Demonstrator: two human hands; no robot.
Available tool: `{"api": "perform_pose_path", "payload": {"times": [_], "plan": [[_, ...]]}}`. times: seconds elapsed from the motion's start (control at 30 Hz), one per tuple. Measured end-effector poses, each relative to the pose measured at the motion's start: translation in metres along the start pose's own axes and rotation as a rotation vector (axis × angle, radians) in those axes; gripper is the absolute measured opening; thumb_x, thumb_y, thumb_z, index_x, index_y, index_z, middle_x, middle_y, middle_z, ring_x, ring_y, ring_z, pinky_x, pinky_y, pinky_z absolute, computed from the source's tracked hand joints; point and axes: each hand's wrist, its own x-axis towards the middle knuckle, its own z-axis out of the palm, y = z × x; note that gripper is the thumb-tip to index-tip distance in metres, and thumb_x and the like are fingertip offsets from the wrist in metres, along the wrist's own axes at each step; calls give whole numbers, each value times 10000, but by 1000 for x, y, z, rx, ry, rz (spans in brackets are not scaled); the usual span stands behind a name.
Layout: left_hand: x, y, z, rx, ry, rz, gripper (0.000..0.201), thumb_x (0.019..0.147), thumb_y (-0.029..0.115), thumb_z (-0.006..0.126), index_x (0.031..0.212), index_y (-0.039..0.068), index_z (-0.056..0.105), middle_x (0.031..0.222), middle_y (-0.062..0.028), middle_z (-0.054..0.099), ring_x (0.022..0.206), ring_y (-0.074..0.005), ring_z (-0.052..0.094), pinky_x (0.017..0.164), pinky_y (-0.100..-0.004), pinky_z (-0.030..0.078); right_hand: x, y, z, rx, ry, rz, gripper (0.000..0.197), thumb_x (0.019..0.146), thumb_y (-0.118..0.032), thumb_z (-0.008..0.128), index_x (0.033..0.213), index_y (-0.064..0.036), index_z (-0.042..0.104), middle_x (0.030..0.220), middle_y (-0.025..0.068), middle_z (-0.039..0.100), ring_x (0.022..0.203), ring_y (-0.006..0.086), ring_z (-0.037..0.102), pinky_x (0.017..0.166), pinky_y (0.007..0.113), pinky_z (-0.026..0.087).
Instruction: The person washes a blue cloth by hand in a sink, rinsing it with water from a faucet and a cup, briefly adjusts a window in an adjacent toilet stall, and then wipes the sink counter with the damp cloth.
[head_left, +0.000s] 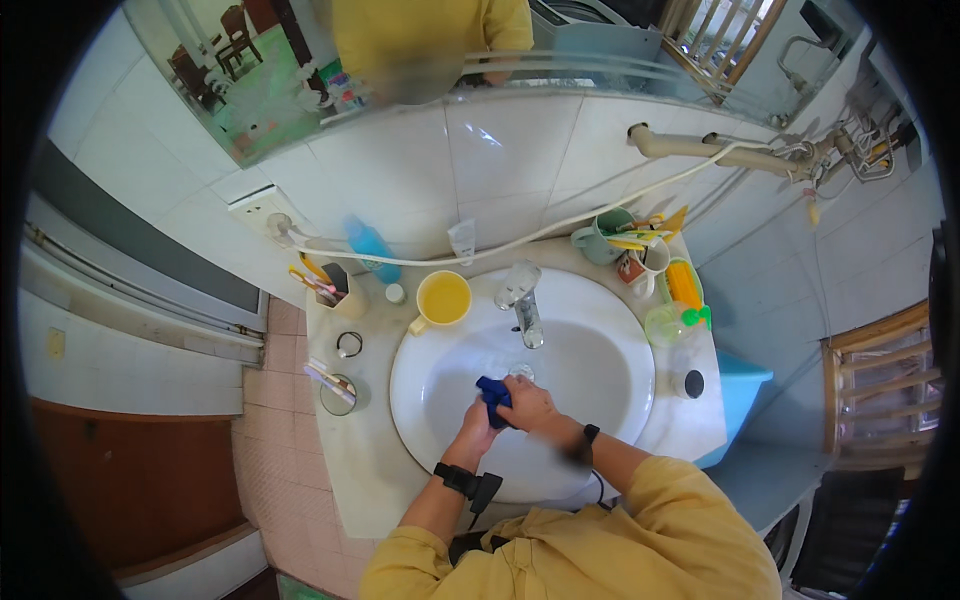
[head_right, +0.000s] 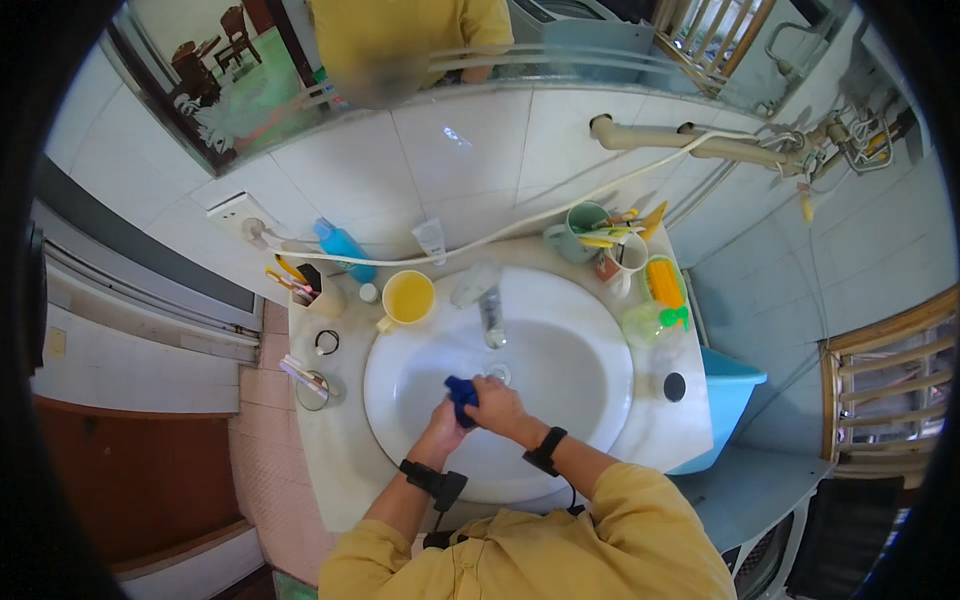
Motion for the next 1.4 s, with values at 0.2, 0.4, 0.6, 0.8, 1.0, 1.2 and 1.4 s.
{"api": "perform_pose_path", "payload": {"times": [0.2, 0.4, 0.6, 0.8, 1.0, 1.2, 1.4], "plan": [[-3, 3, -11, 214, 109, 173, 373, 853, 190, 535, 1165, -4, 472, 1062, -110, 553, 993, -219, 523, 834, -386, 457, 38, 91, 23, -196, -119, 171, 442, 768, -193, 575, 1144, -30, 409, 1025, 262, 526, 930, 419, 539, 791, 468, 464], [-18, 28, -39, 416, 239, 181, 517, 822, 223, 555, 1282, 69, 375, 1229, -85, 423, 1133, -227, 378, 909, -458, 364, 22, 108, 73, -507, -113, -148, 639, 790, -280, 605, 1338, -167, 297, 1370, 187, 282, 1183, 464, 352, 805, 564, 444], [7, 23, -29, 398, 130, 58, 577, 791, 286, 596, 1300, 139, 367, 1223, -34, 425, 1069, -226, 369, 873, -468, 352, 37, 158, 67, -258, -238, 6, 531, 712, -302, 628, 1199, -140, 493, 1230, 174, 457, 1061, 396, 484, 828, 487, 453], [-16, 30, -3, 269, 96, -51, 500, 836, 430, 512, 1259, 182, 417, 1277, -55, 436, 1240, -265, 312, 896, -590, 312, -5, -25, -60, 80, -230, -105, 419, 672, -313, 613, 1004, -60, 576, 935, 200, 596, 895, 357, 567, 792, 420, 455], [1, 18, -7, -108, -265, 26, 445, 883, 340, 381, 1176, 14, 461, 1192, -143, 528, 1111, -276, 495, 990, -399, 359, -25, -50, -59, 140, -118, -101, 442, 747, -326, 538, 1081, -42, 485, 1002, 224, 557, 897, 386, 563, 785, 441, 462], [7, 2, 18, 153, -153, 29, 288, 814, 107, 491, 1082, 4, 480, 968, -112, 536, 896, -234, 544, 813, -437, 495, 44, 171, 64, -81, -104, 77, 340, 780, -200, 512, 1032, 28, 494, 939, 269, 580, 860, 407, 595, 747, 471, 491], [-21, 24, 12, 174, 84, 306, 673, 738, 224, 610, 1327, 109, 305, 1241, -75, 413, 1064, -191, 447, 875, -400, 370, 44, 142, 26, -87, -40, 226, 347, 771, -134, 524, 1061, 51, 482, 997, 277, 570, 978, 412, 550, 800, 454, 474]]}}
